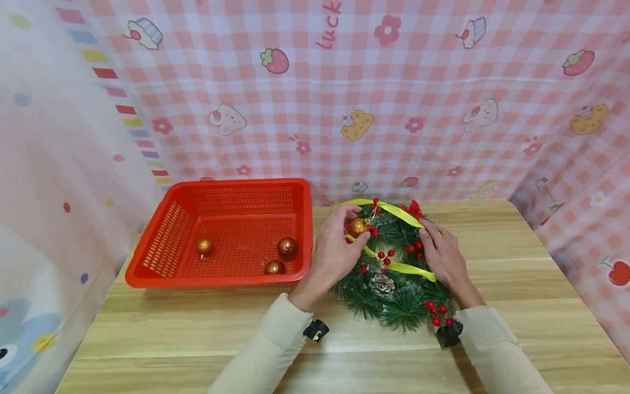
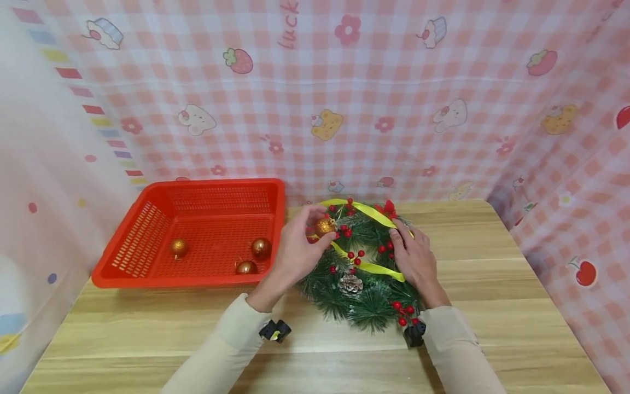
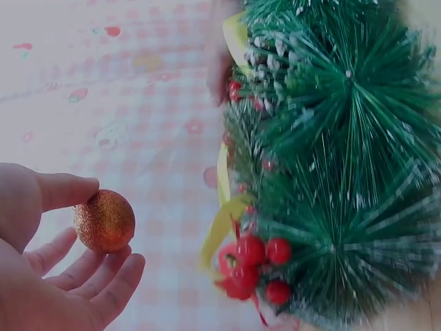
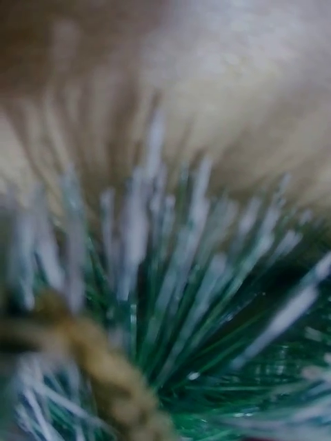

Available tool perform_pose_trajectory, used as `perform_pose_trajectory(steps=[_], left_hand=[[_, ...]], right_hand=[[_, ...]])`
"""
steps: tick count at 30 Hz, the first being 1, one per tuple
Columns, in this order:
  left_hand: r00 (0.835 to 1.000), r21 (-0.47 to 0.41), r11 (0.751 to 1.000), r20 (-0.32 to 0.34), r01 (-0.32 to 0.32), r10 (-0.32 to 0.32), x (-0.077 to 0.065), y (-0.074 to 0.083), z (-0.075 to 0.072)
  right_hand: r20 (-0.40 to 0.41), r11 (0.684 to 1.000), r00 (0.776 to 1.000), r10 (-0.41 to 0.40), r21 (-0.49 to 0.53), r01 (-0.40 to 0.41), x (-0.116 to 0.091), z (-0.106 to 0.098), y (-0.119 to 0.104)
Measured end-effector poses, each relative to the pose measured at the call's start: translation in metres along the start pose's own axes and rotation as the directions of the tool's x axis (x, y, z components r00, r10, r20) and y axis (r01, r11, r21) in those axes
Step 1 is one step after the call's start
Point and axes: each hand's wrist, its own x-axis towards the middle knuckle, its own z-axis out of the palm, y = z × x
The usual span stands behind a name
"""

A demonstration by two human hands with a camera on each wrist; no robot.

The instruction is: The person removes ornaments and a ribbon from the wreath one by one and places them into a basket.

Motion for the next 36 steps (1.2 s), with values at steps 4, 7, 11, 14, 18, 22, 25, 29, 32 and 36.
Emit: perform_pose_trajectory(steps=[4, 7, 11, 14, 18, 22, 25, 29, 32, 36], left_hand=[[1.000, -0.042, 0.999, -0.016, 0.007, -0.007, -0.001, -0.005, -0.009], [1.000, -0.050, 0.999, -0.031, 0.003, -0.004, -0.002, -0.008, -0.015], [0.999, -0.049, 0.999, -0.048, 0.017, -0.019, -0.005, -0.014, -0.022], [0.998, -0.055, 0.998, -0.055, 0.036, -0.039, -0.007, -0.017, -0.029], [0.996, -0.052, 0.997, -0.073, 0.053, -0.057, -0.010, -0.022, -0.039], [0.993, -0.060, 0.997, -0.108, 0.049, -0.056, -0.014, -0.028, -0.050], [0.989, -0.073, 0.996, -0.134, 0.045, -0.055, -0.016, -0.032, -0.057], [0.985, -0.062, 0.997, -0.161, 0.056, -0.065, -0.020, -0.039, -0.066], [0.981, -0.052, 0.996, -0.175, 0.076, -0.084, -0.022, -0.043, -0.073], [0.977, -0.047, 0.994, -0.186, 0.099, -0.106, -0.026, -0.048, -0.083]], right_hand=[[-0.002, 1.000, 1.000, 0.000, 0.001, 0.000, 0.000, -0.001, 0.001], [-0.006, 1.000, 1.000, -0.006, -0.003, 0.006, 0.000, -0.001, 0.001], [-0.009, 1.000, 1.000, -0.015, -0.007, 0.015, 0.000, -0.001, 0.002], [-0.006, 1.000, 1.000, -0.016, -0.004, 0.016, 0.000, -0.001, 0.001], [-0.004, 1.000, 1.000, -0.016, -0.001, 0.016, 0.000, -0.001, 0.001], [-0.012, 1.000, 1.000, -0.019, 0.001, 0.019, 0.000, 0.000, 0.001], [-0.016, 1.000, 1.000, -0.022, 0.002, 0.022, 0.000, 0.000, 0.001], [-0.020, 1.000, 0.999, -0.026, 0.001, 0.026, 0.000, 0.000, 0.000], [-0.018, 1.000, 1.000, -0.025, 0.002, 0.025, 0.000, 0.000, -0.001], [-0.014, 1.000, 1.000, -0.023, 0.003, 0.023, 0.000, 0.000, -0.002]])
